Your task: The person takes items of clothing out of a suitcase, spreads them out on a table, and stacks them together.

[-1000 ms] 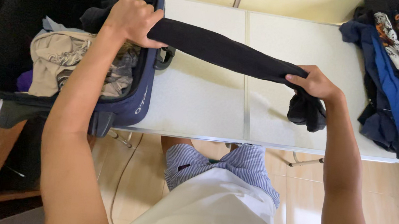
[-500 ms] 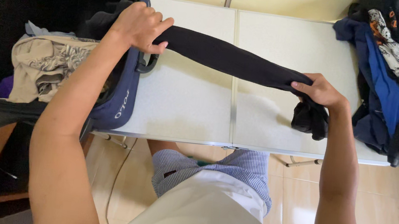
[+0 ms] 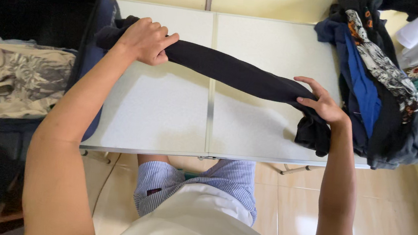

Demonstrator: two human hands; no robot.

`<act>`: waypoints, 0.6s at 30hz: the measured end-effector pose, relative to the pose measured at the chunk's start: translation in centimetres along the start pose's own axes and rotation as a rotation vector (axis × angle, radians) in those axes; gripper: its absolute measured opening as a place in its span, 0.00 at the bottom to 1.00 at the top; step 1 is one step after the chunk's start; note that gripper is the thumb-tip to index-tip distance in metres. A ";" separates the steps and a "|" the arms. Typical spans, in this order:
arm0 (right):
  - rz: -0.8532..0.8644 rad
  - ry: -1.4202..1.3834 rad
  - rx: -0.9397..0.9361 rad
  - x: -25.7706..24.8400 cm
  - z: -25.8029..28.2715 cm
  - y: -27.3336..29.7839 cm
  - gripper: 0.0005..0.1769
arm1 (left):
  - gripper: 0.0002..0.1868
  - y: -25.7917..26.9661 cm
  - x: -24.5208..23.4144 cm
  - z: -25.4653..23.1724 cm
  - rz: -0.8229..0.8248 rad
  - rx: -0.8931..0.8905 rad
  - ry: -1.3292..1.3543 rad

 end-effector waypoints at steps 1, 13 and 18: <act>0.008 -0.013 0.004 -0.4 -0.8 0.4 0.35 | 0.23 -0.7 0.3 -0.5 -0.028 0.009 0.034; 0.090 0.090 0.113 -1.3 -3.0 4.4 0.47 | 0.19 -6.3 3.9 -3.7 -0.013 0.056 0.217; 0.037 -0.035 0.221 -1.1 -3.7 4.8 0.42 | 0.21 -7.9 5.7 -3.8 -0.043 0.079 0.249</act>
Point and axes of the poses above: each hand's wrist, its own y-axis away from the middle knuckle, its own x-axis out of the palm, z = x × y, the point moved 4 cm from there along -y, towards the middle knuckle, and after that the axes turned 10 degrees about z, right-handed, at the moved point
